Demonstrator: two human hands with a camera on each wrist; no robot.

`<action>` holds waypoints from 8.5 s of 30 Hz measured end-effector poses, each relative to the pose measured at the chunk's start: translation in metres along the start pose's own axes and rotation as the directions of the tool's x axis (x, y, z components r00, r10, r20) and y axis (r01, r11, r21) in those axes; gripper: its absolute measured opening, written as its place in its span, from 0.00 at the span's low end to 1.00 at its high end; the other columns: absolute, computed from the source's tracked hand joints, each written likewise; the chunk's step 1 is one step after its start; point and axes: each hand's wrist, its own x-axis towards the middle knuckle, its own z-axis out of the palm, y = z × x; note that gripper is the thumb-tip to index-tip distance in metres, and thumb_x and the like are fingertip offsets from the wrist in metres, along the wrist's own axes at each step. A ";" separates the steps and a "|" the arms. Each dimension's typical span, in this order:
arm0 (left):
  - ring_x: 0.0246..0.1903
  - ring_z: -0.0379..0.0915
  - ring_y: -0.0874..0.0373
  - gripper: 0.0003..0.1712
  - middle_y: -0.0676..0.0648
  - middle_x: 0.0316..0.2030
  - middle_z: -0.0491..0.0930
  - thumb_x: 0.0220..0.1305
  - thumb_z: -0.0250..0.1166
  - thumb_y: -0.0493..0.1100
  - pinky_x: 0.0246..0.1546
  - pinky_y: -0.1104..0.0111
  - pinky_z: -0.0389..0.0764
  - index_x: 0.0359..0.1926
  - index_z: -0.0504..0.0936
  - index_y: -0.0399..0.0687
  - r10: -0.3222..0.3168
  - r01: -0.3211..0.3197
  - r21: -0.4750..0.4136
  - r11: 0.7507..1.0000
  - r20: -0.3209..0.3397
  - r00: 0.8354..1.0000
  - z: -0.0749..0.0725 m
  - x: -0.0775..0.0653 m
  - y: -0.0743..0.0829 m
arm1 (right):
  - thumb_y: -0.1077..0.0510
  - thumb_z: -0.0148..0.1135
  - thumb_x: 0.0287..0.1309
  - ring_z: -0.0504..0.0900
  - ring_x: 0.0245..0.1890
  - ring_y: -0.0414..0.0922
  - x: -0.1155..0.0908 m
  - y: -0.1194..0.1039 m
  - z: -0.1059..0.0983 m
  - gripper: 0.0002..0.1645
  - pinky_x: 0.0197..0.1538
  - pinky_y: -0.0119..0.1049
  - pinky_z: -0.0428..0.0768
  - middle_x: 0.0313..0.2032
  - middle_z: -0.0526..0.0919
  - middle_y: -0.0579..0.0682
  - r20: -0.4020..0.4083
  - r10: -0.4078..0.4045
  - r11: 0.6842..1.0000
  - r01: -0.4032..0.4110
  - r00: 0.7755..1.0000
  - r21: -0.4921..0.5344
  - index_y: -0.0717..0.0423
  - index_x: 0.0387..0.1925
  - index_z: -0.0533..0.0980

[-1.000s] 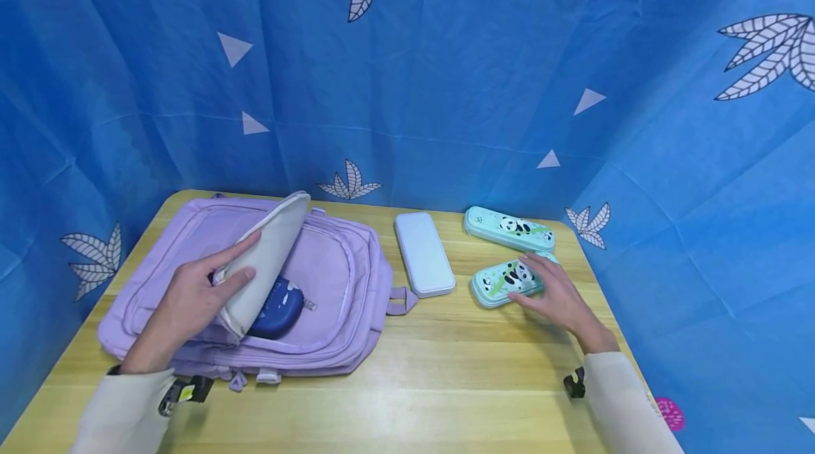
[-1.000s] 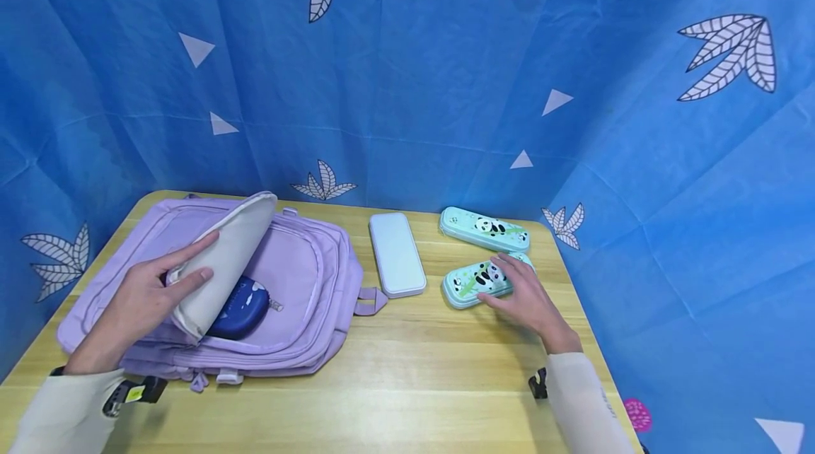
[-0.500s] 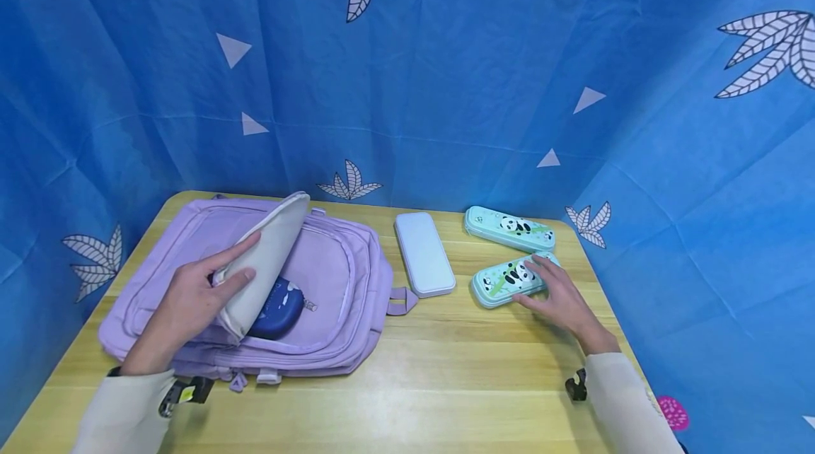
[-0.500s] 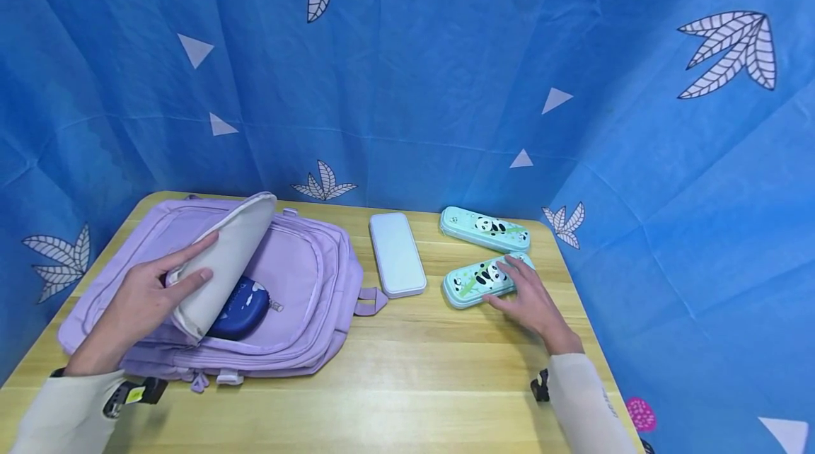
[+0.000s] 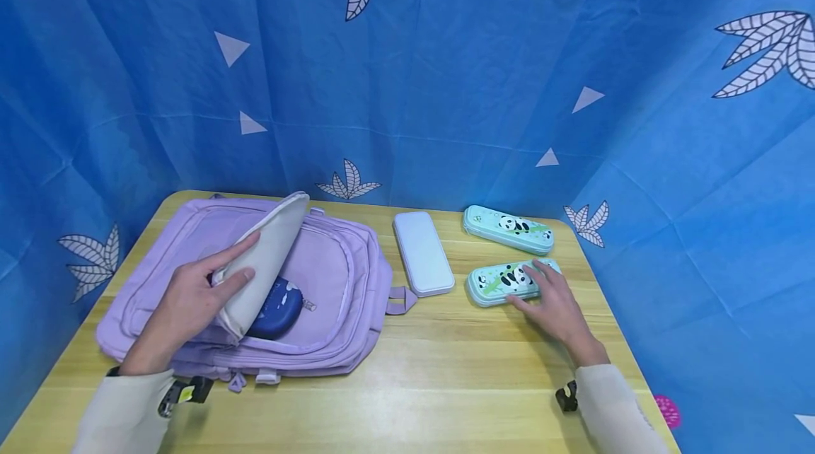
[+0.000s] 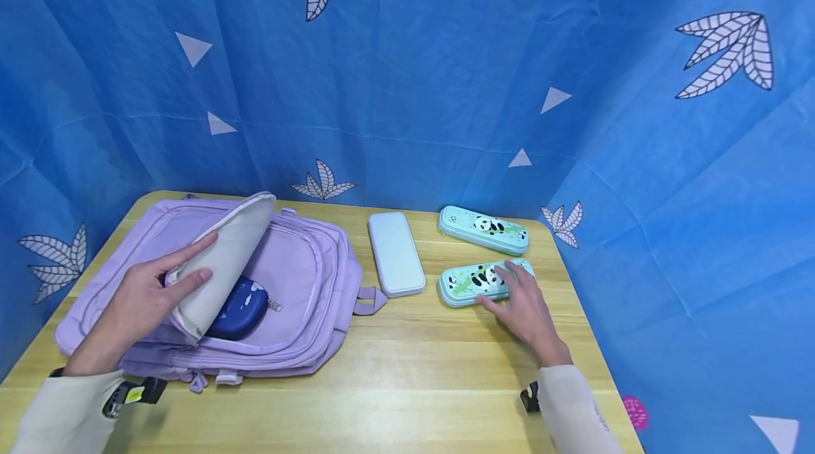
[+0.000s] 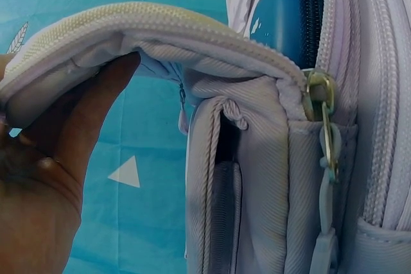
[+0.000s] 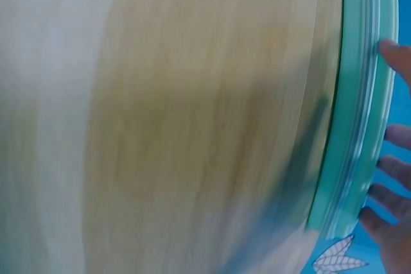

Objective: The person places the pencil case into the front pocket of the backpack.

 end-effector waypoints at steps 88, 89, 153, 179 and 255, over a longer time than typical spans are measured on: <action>0.46 0.79 0.56 0.32 0.29 0.76 0.71 0.82 0.64 0.50 0.38 0.72 0.81 0.81 0.70 0.64 -0.022 0.022 0.015 1.000 -0.008 1.000 0.001 -0.002 -0.001 | 0.36 0.84 0.55 0.68 0.73 0.68 -0.010 0.049 -0.012 0.62 0.74 0.70 0.67 0.74 0.69 0.68 0.113 0.030 0.992 -0.043 0.993 0.114 0.60 0.80 0.64; 0.46 0.79 0.57 0.32 0.29 0.76 0.71 0.82 0.64 0.50 0.38 0.73 0.81 0.81 0.70 0.64 -0.021 0.021 0.017 1.000 -0.008 1.000 0.001 -0.002 -0.001 | 0.36 0.84 0.56 0.69 0.73 0.68 -0.011 0.048 -0.013 0.62 0.74 0.70 0.67 0.74 0.70 0.68 0.111 0.030 0.992 -0.043 0.993 0.115 0.60 0.80 0.64; 0.46 0.81 0.52 0.32 0.28 0.76 0.70 0.82 0.64 0.51 0.35 0.70 0.82 0.81 0.70 0.65 -0.022 0.022 0.019 1.000 -0.004 1.000 0.004 -0.002 0.000 | 0.41 0.88 0.50 0.76 0.72 0.64 0.026 -0.077 -0.011 0.56 0.72 0.65 0.75 0.72 0.78 0.63 -0.085 -0.198 0.976 0.204 0.977 0.072 0.57 0.76 0.73; 0.40 0.83 0.56 0.32 0.27 0.76 0.70 0.82 0.64 0.50 0.33 0.69 0.83 0.81 0.70 0.66 -0.016 0.016 0.003 1.000 -0.008 1.000 0.005 -0.004 -0.001 | 0.36 0.87 0.50 0.78 0.71 0.60 0.045 -0.138 0.013 0.56 0.72 0.59 0.78 0.71 0.79 0.58 -0.077 -0.217 0.968 0.225 0.973 0.114 0.55 0.75 0.74; 0.39 0.80 0.50 0.32 0.26 0.74 0.72 0.83 0.64 0.51 0.31 0.68 0.81 0.82 0.69 0.64 -0.028 0.028 0.018 0.999 -0.010 1.000 0.007 -0.004 0.001 | 0.31 0.82 0.54 0.83 0.62 0.58 0.073 -0.285 0.064 0.57 0.58 0.52 0.88 0.66 0.83 0.59 -0.066 -0.322 0.946 0.323 0.944 0.003 0.59 0.74 0.74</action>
